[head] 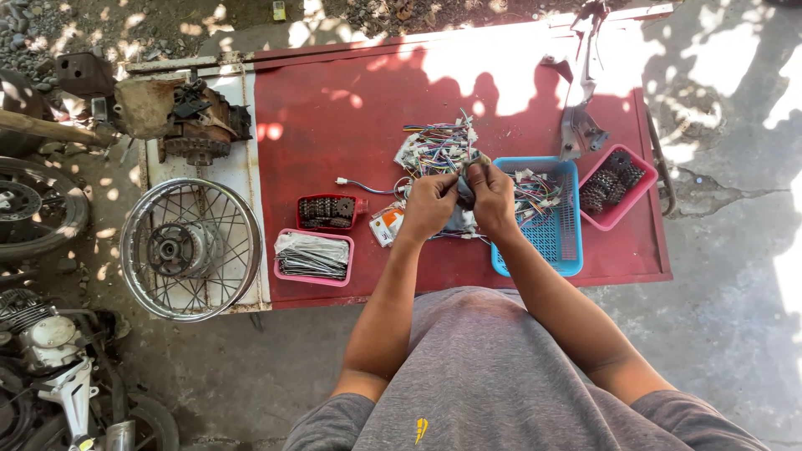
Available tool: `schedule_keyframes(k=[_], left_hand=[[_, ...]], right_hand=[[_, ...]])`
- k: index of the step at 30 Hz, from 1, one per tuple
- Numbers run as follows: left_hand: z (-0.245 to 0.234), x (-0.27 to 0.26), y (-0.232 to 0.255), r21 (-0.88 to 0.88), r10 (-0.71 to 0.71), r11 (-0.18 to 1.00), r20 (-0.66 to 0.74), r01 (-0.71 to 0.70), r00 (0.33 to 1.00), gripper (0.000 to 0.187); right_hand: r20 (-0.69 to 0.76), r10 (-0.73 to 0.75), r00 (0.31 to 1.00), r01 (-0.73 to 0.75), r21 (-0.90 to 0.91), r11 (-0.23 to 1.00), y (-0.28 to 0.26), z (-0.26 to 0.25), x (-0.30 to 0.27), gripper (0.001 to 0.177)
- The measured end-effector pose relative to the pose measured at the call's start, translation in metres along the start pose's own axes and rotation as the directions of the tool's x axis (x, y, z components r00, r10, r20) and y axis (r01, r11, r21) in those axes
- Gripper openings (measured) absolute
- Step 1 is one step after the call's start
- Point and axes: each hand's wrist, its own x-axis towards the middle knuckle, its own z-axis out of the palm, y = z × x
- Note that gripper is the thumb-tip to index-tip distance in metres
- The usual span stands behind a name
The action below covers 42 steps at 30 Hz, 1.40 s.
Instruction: The person wipes a bundle of multicolored wires with a gray cloth, then places the cleaned bundle into a blue plastic basket. The person repeats this process with additional wire bundles from the table.
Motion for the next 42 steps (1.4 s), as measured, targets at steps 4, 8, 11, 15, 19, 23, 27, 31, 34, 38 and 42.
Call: schedule_keyframes(k=[4,8,11,15,19,23,27,31,34,38,42], left_hand=[[0.017,0.005,-0.005,0.021,-0.001,1.0,0.023,0.0,1.0,0.019],[0.03,0.005,0.004,-0.056,-0.004,0.998,0.003,0.005,1.0,0.021],[0.037,0.008,0.002,-0.108,-0.071,0.992,-0.131,0.057,0.989,0.022],[0.057,0.015,-0.005,-0.303,-0.098,0.953,-0.322,-0.004,0.942,0.022],[0.078,0.019,-0.01,-0.357,-0.151,0.934,-0.365,0.011,0.919,0.015],[0.096,0.023,-0.06,-0.392,-0.261,0.912,-0.323,0.122,0.91,0.014],[0.103,0.017,-0.061,-0.559,-0.441,0.788,-0.224,0.256,0.869,0.007],[0.119,0.014,-0.101,-0.676,-0.559,0.654,-0.13,0.339,0.819,0.012],[0.132,0.011,-0.121,-0.661,-0.619,0.639,-0.139,0.393,0.773,0.012],[0.164,0.008,-0.144,-0.624,-0.619,0.65,-0.102,0.435,0.779,0.015],[0.194,0.014,-0.159,-0.624,-0.647,0.618,-0.058,0.478,0.76,0.019]], right_hand=[[-0.064,0.037,0.997,-0.034,0.045,0.998,0.001,-0.012,0.01,0.045],[-0.129,0.176,0.976,-0.113,0.39,0.914,-0.011,-0.027,0.014,0.045],[-0.124,0.203,0.971,-0.125,0.461,0.879,0.0,-0.038,0.018,0.031],[0.191,0.019,0.981,-0.017,-0.013,1.0,0.03,-0.054,0.014,0.065],[0.396,0.138,0.908,-0.144,-0.015,0.989,0.05,-0.054,0.004,0.068],[0.369,0.306,0.878,-0.363,0.094,0.927,0.077,-0.067,0.002,0.017],[0.238,0.402,0.884,-0.439,0.132,0.889,0.108,-0.084,0.007,0.025],[0.195,0.523,0.83,-0.554,0.178,0.813,0.136,-0.104,0.002,0.019],[0.088,0.614,0.784,-0.613,0.256,0.747,0.156,-0.12,-0.003,0.016],[-0.01,0.687,0.727,-0.646,0.331,0.688,0.164,-0.144,-0.007,0.014],[-0.069,0.745,0.664,-0.665,0.403,0.63,0.174,-0.164,0.0,0.023]])
